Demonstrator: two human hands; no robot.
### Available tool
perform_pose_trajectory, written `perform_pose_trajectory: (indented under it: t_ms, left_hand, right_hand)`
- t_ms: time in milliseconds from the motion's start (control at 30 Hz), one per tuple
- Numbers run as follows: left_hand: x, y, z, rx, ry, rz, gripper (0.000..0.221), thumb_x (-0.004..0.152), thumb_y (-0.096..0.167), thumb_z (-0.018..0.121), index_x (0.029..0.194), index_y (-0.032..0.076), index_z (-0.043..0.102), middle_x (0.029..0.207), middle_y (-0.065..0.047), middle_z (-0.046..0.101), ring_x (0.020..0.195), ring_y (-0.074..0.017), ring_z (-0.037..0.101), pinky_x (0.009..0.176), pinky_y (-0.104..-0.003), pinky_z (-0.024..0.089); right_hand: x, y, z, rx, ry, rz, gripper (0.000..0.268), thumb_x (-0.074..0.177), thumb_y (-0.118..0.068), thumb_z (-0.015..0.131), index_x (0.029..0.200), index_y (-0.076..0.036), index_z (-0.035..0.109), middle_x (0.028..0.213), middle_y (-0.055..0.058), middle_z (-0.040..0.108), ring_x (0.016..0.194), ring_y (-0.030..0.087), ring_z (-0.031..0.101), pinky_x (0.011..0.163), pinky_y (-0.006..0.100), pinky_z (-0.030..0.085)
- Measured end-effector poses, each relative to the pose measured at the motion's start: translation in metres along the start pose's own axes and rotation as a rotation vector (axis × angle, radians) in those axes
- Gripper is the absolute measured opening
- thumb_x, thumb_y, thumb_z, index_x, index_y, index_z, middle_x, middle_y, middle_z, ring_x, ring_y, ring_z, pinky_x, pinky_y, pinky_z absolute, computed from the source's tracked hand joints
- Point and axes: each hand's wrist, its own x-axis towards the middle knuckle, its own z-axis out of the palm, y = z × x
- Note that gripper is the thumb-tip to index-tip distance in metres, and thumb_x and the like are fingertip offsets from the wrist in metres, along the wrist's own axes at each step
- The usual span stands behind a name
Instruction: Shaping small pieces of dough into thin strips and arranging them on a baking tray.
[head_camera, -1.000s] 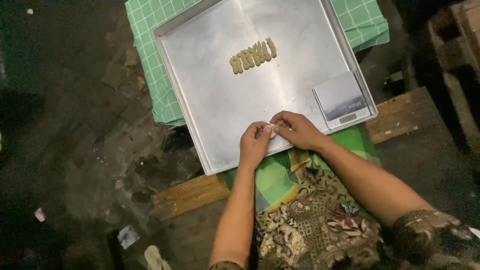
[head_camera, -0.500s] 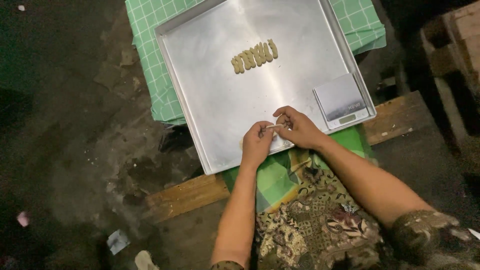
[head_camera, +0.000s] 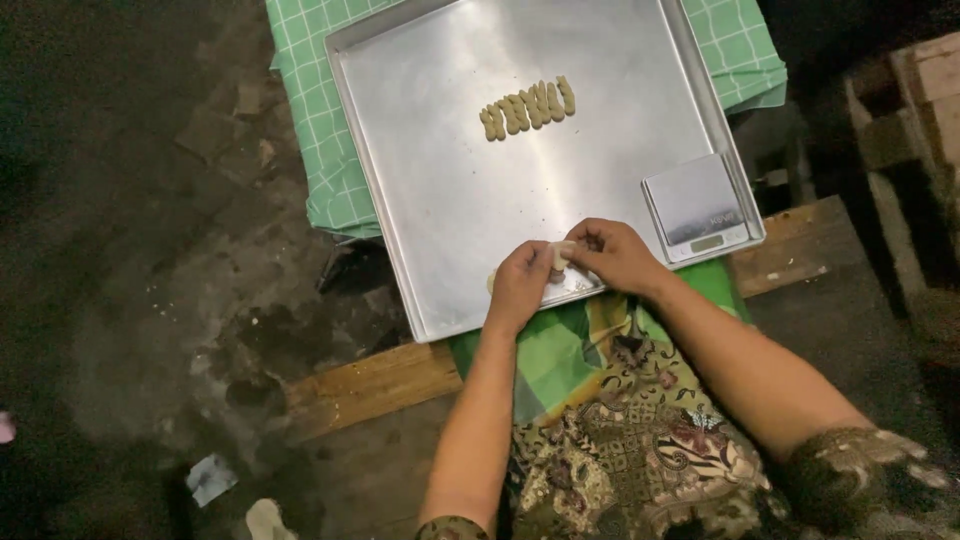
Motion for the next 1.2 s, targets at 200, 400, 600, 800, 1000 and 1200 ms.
perform_pose_trajectory:
  t_ms: [200, 400, 600, 800, 1000, 1200]
  left_hand:
    - [0.005, -0.007, 0.004, -0.013, 0.050, -0.031, 0.023, 0.096, 0.018, 0.068, 0.115, 0.007, 0.073, 0.090, -0.013, 0.074, 0.086, -0.0209, 0.073, 0.086, -0.039, 0.057]
    - [0.000, 0.013, 0.001, 0.044, 0.006, -0.052, 0.019, 0.099, 0.023, 0.066, 0.109, 0.010, 0.075, 0.086, -0.011, 0.074, 0.086, -0.0202, 0.073, 0.085, -0.039, 0.058]
    - [-0.001, 0.023, 0.005, 0.066, 0.034, -0.152, 0.030, 0.103, 0.026, 0.058, 0.124, 0.011, 0.073, 0.090, -0.011, 0.077, 0.090, -0.0187, 0.072, 0.086, -0.039, 0.058]
    - [-0.008, 0.033, 0.004, -0.021, 0.022, -0.028, 0.042, 0.100, 0.011, 0.058, 0.141, 0.000, 0.055, 0.105, -0.019, 0.074, 0.099, -0.0226, 0.069, 0.100, -0.044, 0.052]
    - [0.003, 0.008, 0.002, -0.035, 0.061, -0.050, 0.016, 0.100, 0.014, 0.064, 0.113, 0.007, 0.071, 0.091, -0.010, 0.076, 0.087, -0.0149, 0.070, 0.084, -0.034, 0.056]
    - [0.001, 0.011, 0.003, -0.035, 0.103, -0.038, 0.025, 0.095, 0.013, 0.069, 0.119, 0.004, 0.072, 0.096, -0.010, 0.068, 0.091, -0.0166, 0.066, 0.088, -0.038, 0.056]
  right_hand:
    - [0.003, -0.008, 0.004, 0.092, 0.043, -0.019, 0.029, 0.089, -0.010, 0.082, 0.113, 0.001, 0.070, 0.084, 0.012, 0.070, 0.074, 0.019, 0.069, 0.068, 0.032, 0.056]
    - [-0.001, -0.004, 0.008, -0.247, 0.124, -0.132, 0.014, 0.091, -0.011, 0.078, 0.104, -0.005, 0.076, 0.089, 0.014, 0.073, 0.087, 0.029, 0.072, 0.080, 0.039, 0.055]
    - [0.002, -0.002, -0.001, -0.188, 0.047, -0.300, 0.010, 0.090, -0.008, 0.077, 0.098, -0.003, 0.078, 0.100, 0.014, 0.075, 0.087, 0.027, 0.071, 0.079, 0.036, 0.057]
    - [0.005, 0.007, -0.003, -0.142, -0.003, -0.179, 0.017, 0.086, -0.011, 0.082, 0.100, -0.003, 0.075, 0.091, 0.014, 0.070, 0.083, 0.025, 0.070, 0.077, 0.037, 0.057]
    - [0.009, 0.015, -0.007, -0.066, -0.045, -0.066, 0.034, 0.082, -0.012, 0.085, 0.111, -0.004, 0.069, 0.089, 0.008, 0.071, 0.084, 0.017, 0.066, 0.082, 0.031, 0.053]
    - [0.006, -0.018, -0.017, 0.093, -0.155, 0.018, 0.021, 0.092, -0.010, 0.075, 0.110, 0.000, 0.071, 0.089, 0.007, 0.072, 0.086, 0.013, 0.065, 0.085, 0.030, 0.052]
